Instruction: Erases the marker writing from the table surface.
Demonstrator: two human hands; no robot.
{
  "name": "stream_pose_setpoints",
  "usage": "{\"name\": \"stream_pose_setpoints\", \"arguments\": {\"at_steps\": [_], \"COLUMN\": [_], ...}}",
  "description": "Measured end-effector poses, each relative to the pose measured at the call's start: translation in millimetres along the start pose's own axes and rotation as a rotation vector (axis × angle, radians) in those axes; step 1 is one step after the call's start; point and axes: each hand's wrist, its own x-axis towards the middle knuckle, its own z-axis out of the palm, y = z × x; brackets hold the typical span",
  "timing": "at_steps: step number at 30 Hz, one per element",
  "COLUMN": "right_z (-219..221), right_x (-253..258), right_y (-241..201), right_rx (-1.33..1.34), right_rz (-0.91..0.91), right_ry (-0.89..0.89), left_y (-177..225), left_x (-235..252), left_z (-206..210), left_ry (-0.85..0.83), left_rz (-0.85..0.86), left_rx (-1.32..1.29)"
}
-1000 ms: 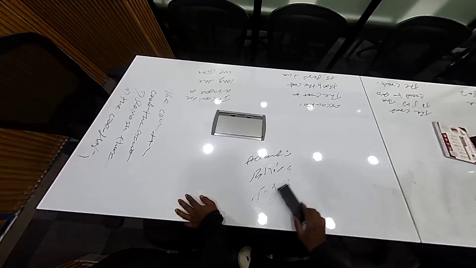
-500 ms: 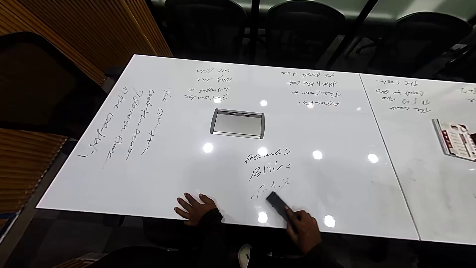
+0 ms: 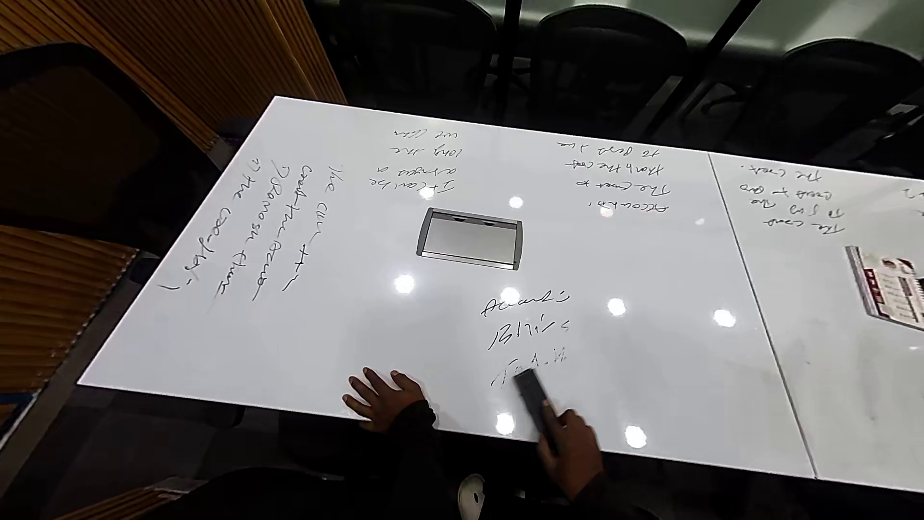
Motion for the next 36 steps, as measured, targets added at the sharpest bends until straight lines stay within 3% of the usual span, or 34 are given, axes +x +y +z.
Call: {"name": "stream_pose_setpoints", "arguments": {"at_steps": [4, 8, 11, 15, 21, 24, 27, 36], "right_z": [5.0, 7.6, -2.4, -20.5, -55.6, -62.3, -63.7, -12.5], "right_x": [-7.1, -7.1, -1.7, 3.3, 7.5, 8.6, 15.6, -19.3], "right_y": [-72.3, -78.8, -47.3, 23.7, 141.7, 161.5, 130.0, -24.2], "right_rx": [0.046, 0.018, 0.002, -0.041, -0.11, -0.118, -0.095, -0.019], "right_rz": [-0.136, -0.188, -0.143, -0.023, 0.409, 0.54, 0.539, 0.024], "right_ry": [-0.263, -0.306, -0.275, -0.099, 0.008, -0.006, -0.079, -0.25], "left_y": [-0.2, -0.2, -0.3, -1.0, -0.9, -1.2, -1.1, -0.8], "left_x": [-0.7, -1.4, -1.4, -2.1, -0.7, -0.3, -1.0, -1.4], "left_z": [2.3, 1.1, 2.5, 2.8, 3.1, 4.7, 2.7, 2.8], "left_ry": [0.009, 0.01, 0.012, 0.004, 0.005, 0.008, 0.001, 0.002], "left_rz": [-0.004, 0.005, -0.001, 0.0, 0.0, 0.003, 0.007, 0.004], "left_rx": [0.011, 0.017, 0.03, 0.028, 0.023, 0.024, 0.009, 0.026]}}
